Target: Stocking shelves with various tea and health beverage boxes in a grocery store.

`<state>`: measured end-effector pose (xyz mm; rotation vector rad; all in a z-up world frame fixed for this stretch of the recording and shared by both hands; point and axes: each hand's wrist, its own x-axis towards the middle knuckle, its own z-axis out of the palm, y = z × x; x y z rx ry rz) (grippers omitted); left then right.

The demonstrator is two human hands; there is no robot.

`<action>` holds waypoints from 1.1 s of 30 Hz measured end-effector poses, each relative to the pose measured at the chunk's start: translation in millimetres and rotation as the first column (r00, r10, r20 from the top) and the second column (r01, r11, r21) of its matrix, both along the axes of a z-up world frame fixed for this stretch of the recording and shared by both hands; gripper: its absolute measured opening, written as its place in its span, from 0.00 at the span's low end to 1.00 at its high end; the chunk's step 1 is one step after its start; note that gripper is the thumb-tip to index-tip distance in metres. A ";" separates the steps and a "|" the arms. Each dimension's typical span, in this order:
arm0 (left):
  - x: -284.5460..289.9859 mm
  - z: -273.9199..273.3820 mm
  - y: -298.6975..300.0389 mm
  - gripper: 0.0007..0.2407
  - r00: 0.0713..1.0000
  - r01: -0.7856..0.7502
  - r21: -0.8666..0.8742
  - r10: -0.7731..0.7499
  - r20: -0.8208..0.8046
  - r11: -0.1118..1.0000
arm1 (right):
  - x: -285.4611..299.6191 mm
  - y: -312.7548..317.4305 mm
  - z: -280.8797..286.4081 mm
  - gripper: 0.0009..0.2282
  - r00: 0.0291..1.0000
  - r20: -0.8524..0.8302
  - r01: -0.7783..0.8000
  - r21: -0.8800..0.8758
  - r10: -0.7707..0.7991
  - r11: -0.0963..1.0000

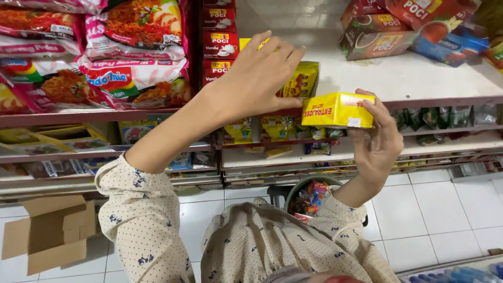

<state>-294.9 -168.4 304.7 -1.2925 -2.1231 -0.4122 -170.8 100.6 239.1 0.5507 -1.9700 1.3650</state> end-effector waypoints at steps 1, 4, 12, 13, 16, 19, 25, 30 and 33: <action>-1.4 2.9 4.9 0.34 1.000 0.002 0.000 -0.002 0.002 1.000 | -1.1 -0.7 -0.2 0.19 1.000 0.002 0.002 0.000 -0.002 1.000; -8.0 8.8 17.2 0.26 0.997 -0.015 -0.076 0.020 0.074 0.997 | -5.8 -2.9 0.8 0.18 0.999 0.045 0.000 0.021 -0.001 1.000; -30.4 -6.9 31.4 0.04 0.999 -0.032 -0.048 0.031 -0.036 0.998 | -9.6 -1.7 0.4 0.19 0.998 0.048 -0.037 0.018 0.036 0.999; -30.0 -6.2 32.6 0.04 0.999 -0.031 -0.048 0.029 -0.037 0.998 | -9.8 -2.0 0.4 0.19 0.998 0.046 -0.035 0.019 0.034 0.999; -28.9 -4.7 35.8 0.06 0.998 -0.035 0.002 0.035 -0.043 0.999 | -9.3 -1.6 -0.7 0.18 0.998 0.058 -0.023 0.005 0.023 1.000; -32.1 -2.0 36.1 0.07 0.997 -0.071 -0.015 0.071 0.018 0.997 | -8.9 0.3 -1.8 0.18 0.998 0.061 -0.010 0.012 0.009 1.000; -43.9 -5.5 38.2 0.04 0.992 -0.079 -0.079 0.086 0.096 0.994 | -8.3 7.8 -3.8 0.18 0.999 0.047 -0.012 -0.009 0.013 1.000; -28.0 6.8 35.1 0.00 0.997 -0.074 0.105 0.077 -0.026 0.992 | -9.4 30.4 -19.8 0.18 0.999 -0.002 0.051 -0.102 -0.051 0.994; -5.3 40.0 19.3 0.04 0.995 -0.055 0.191 0.069 -0.067 0.980 | -14.8 33.2 -12.4 0.19 0.992 -0.069 0.092 -0.203 -0.108 0.975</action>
